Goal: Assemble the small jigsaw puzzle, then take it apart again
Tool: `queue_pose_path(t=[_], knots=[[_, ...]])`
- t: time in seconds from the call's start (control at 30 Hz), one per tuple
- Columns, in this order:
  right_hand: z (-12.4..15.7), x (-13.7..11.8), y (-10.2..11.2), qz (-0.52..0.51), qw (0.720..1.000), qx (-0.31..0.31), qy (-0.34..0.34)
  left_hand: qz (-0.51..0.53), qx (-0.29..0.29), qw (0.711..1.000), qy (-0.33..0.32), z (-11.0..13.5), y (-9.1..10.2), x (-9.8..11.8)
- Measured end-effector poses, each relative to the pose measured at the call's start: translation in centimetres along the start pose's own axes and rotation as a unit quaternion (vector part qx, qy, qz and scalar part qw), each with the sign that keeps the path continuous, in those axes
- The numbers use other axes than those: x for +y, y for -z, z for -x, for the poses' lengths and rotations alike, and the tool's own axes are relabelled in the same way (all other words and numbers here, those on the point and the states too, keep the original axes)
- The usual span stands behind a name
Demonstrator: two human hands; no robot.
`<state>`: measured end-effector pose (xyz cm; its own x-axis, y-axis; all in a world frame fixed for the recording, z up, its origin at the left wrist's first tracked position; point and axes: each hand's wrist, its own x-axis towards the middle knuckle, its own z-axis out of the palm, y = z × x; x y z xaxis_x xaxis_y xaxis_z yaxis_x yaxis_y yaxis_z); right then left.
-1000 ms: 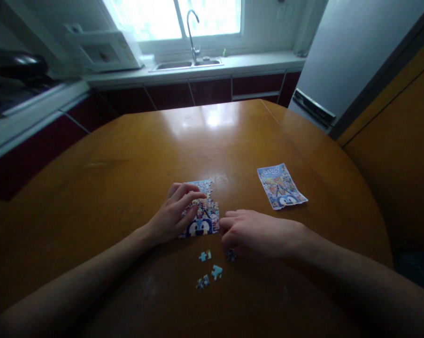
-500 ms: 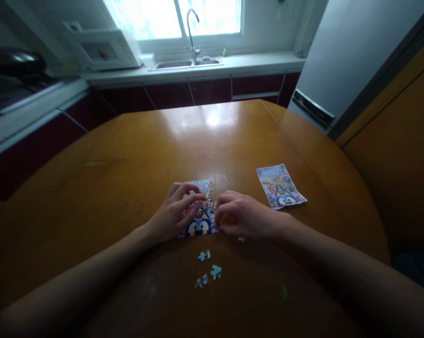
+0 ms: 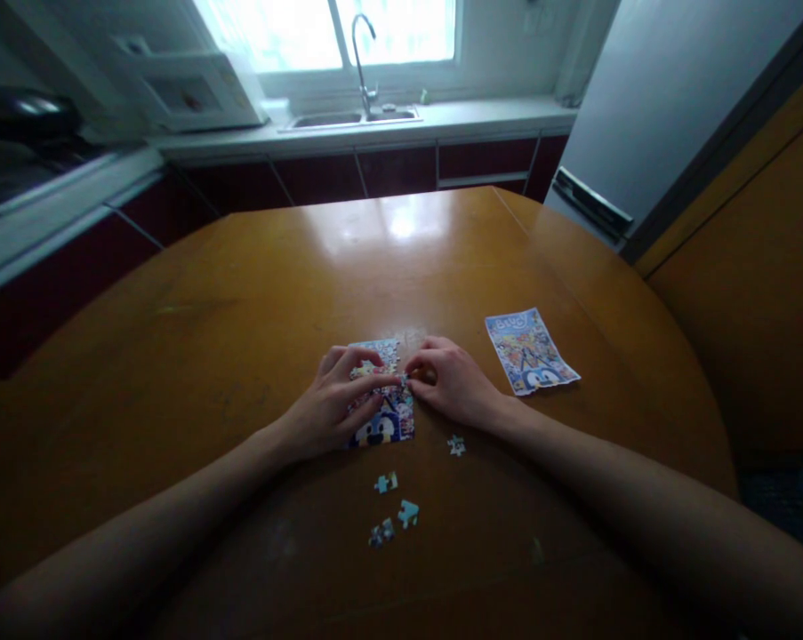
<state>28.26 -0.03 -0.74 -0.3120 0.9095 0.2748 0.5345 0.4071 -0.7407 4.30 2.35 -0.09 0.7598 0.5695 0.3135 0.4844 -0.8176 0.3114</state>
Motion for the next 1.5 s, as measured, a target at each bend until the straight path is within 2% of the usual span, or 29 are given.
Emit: queue_pose_path(t=[0.13, 0.3, 0.83, 1.03, 1.33, 1.5], knots=[[0.11, 0.05, 0.07, -0.004, 1.000, 0.013, 0.015, -0.007, -0.010, 1.000, 0.000, 0.06, 0.02, -0.08], [0.23, -0.11, 0.10, 0.035, 0.999, -0.004, 0.037, -0.009, -0.010, 1.000, 0.002, 0.08, 0.01, -0.08], [0.35, 0.11, 0.00, 0.040, 0.998, -0.003, 0.038, -0.011, -0.027, 1.000, 0.009, 0.05, 0.01, -0.04], [0.35, 0.06, 0.08, 0.035, 0.997, 0.048, 0.043, -0.009, -0.021, 0.999, 0.035, 0.00, 0.13, 0.12], [0.50, 0.00, -0.17, 0.076, 0.995, 0.000, 0.067, -0.013, -0.024, 1.000, 0.016, -0.05, 0.11, 0.13], [0.42, -0.04, 0.02, 0.066, 0.995, 0.029, 0.064, -0.010, -0.018, 0.999, 0.031, -0.06, 0.15, 0.21]])
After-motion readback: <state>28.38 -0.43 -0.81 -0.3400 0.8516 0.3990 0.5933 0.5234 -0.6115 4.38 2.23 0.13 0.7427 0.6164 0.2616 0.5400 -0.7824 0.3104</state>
